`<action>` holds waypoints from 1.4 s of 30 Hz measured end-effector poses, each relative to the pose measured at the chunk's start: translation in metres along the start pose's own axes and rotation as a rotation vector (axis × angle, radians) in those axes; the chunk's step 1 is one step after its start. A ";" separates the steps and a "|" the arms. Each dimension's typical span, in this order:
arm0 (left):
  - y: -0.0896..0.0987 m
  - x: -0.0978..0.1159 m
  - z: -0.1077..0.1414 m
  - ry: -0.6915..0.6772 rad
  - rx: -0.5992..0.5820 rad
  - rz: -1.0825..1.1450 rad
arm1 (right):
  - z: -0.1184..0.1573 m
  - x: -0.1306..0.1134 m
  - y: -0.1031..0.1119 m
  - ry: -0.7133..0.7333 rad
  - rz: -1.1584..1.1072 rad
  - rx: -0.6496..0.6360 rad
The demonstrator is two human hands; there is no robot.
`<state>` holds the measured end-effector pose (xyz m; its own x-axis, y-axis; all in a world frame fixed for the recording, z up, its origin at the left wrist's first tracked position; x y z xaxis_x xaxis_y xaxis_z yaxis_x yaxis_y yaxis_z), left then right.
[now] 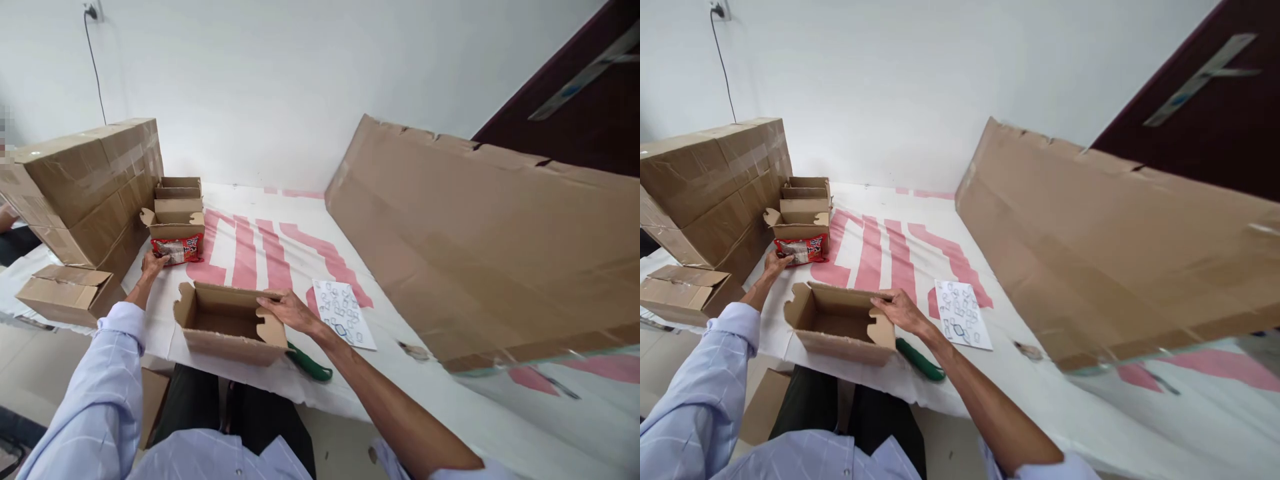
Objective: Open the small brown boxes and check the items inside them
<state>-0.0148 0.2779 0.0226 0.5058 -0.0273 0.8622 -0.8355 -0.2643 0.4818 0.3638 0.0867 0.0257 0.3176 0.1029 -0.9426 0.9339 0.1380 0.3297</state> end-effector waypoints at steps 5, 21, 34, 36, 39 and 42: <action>0.044 0.010 0.058 -0.053 0.255 0.005 | -0.066 -0.010 -0.006 -0.027 -0.002 -0.001; -0.063 0.014 0.109 -0.128 -0.218 -0.488 | -0.090 -0.024 -0.008 0.026 0.009 0.144; -0.080 0.047 -0.028 -0.300 -0.364 -0.283 | 0.153 0.097 0.031 -0.216 0.496 0.194; -0.077 0.060 -0.015 -0.378 -0.370 -0.247 | 0.153 0.108 0.023 -0.158 0.577 0.171; -0.050 0.071 0.024 -0.490 -0.351 -0.229 | 0.151 0.124 0.016 -0.073 0.681 0.192; 0.024 0.069 0.069 -0.551 -0.254 -0.270 | 0.150 0.139 0.016 -0.009 0.735 0.206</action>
<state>0.0150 0.2033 0.0828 0.6840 -0.4987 0.5325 -0.6545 -0.0970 0.7498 0.4470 -0.0450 -0.1076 0.8697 0.0894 -0.4854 0.4935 -0.1491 0.8569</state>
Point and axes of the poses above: each hand's wrist, its own z-axis away from the middle knuckle, its own y-axis out of the back of the hand, x = y × z, the point moved 4 cm from there along -z, towards the middle knuckle, and after that the axes turned 2 degrees about -y, right-handed, at the moved point
